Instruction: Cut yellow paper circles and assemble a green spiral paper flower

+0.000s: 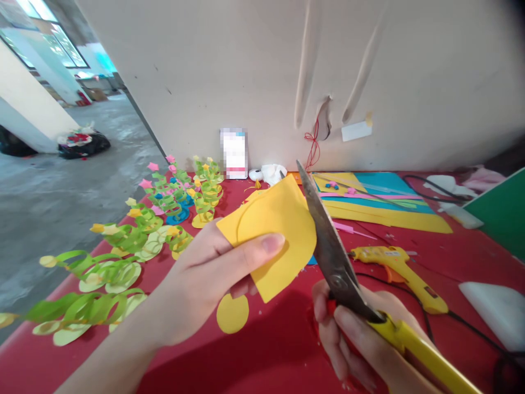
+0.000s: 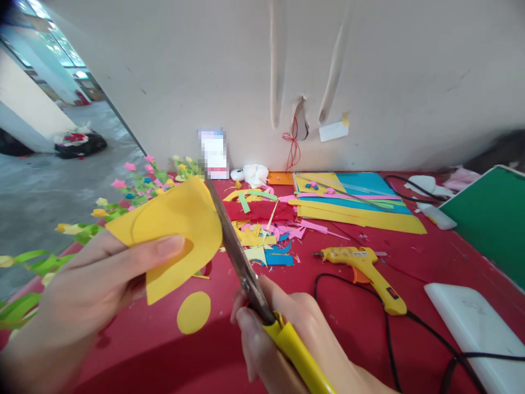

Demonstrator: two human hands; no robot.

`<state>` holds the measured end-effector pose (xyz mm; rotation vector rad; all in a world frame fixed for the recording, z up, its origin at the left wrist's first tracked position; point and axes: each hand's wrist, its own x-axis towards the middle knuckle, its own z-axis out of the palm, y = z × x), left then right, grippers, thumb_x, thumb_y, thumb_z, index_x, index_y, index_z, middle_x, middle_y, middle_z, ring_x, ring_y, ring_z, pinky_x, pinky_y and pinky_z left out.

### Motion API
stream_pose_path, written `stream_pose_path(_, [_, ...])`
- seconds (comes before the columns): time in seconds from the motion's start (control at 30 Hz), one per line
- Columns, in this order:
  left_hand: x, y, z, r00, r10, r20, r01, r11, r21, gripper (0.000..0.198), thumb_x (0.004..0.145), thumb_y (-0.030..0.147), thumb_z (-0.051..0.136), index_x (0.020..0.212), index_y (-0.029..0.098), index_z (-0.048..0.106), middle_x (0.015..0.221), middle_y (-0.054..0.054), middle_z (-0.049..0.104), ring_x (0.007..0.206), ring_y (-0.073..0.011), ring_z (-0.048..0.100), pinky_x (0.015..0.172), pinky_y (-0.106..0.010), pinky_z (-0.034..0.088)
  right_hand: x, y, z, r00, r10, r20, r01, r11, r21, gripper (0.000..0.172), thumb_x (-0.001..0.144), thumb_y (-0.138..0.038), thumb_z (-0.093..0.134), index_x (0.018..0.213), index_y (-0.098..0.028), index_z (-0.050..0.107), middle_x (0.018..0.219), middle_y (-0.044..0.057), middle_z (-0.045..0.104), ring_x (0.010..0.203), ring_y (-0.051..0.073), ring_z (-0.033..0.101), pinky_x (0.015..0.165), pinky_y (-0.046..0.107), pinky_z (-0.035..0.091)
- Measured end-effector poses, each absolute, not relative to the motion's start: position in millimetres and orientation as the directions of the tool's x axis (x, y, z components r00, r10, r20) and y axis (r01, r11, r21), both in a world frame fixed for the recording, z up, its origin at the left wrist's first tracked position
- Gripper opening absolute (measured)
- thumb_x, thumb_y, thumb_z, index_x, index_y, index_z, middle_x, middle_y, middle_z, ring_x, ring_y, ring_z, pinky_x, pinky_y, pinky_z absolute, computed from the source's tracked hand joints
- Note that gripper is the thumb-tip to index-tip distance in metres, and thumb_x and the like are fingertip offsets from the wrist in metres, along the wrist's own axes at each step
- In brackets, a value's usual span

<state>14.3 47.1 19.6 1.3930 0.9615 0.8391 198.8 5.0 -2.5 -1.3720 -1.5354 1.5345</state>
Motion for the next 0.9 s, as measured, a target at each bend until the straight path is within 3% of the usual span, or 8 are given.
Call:
stream_pose_path(0.27, [18,53,30,0.428,0.892,-0.147,0.158,0.086,0.984,0.034,0.075,0.043,0.053,0.052,0.019,0.047,0.05,0.004,0.043,0.045,-0.0087,0.041,0.039,-0.018,0.034,201,6,-4,-0.362,0.908,-0.213,0.268,-0.117,-0.956,0.017,0.077,-0.034,0.037,0.069,-0.02,0.042,0.04,0.0,0.054,0.029,0.006,0.038,0.028,0.015,0.027])
stream_pose_path(0.47, [16,52,28,0.435,0.892,-0.121,0.03,0.12,0.992,0.033,0.076,0.038,0.056,0.05,0.018,0.05,0.043,0.006,0.043,0.036,-0.0026,0.034,0.03,-0.011,0.025,206,8,2,-0.395,0.887,-0.24,0.284,-0.131,-0.95,0.016,0.078,-0.035,0.046,0.076,-0.02,0.048,0.048,-0.001,0.056,0.036,0.007,0.044,0.04,0.019,0.038])
stream_pose_path(0.63, [11,55,25,0.476,0.859,-0.188,-0.013,0.221,0.975,0.034,0.075,0.039,0.057,0.05,0.017,0.05,0.045,0.005,0.042,0.037,-0.0023,0.03,0.031,-0.013,0.019,213,11,3,-0.451,0.857,-0.248,0.24,-0.152,-0.959,0.014,0.08,-0.031,0.045,0.079,-0.019,0.053,0.059,0.001,0.059,0.045,0.01,0.051,0.044,0.02,0.04])
stream_pose_path(0.73, [9,57,26,0.507,0.831,-0.227,-0.01,0.27,0.963,0.032,0.073,0.04,0.058,0.053,0.017,0.048,0.046,0.006,0.039,0.038,-0.0026,0.026,0.032,-0.014,0.014,214,12,1,-0.433,0.862,-0.264,0.239,-0.173,-0.955,0.015,0.08,-0.03,0.044,0.077,-0.019,0.054,0.058,0.001,0.059,0.044,0.01,0.05,0.042,0.02,0.039])
stream_pose_path(0.9, [12,57,30,0.559,0.791,-0.25,-0.007,0.306,0.952,0.026,0.073,0.038,0.059,0.059,0.018,0.049,0.047,0.006,0.038,0.038,-0.0029,0.028,0.033,-0.014,0.016,211,12,0,-0.39,0.875,-0.286,0.278,-0.184,-0.943,0.009,0.077,-0.029,0.049,0.078,-0.02,0.051,0.052,-0.001,0.057,0.038,0.009,0.044,0.039,0.02,0.036])
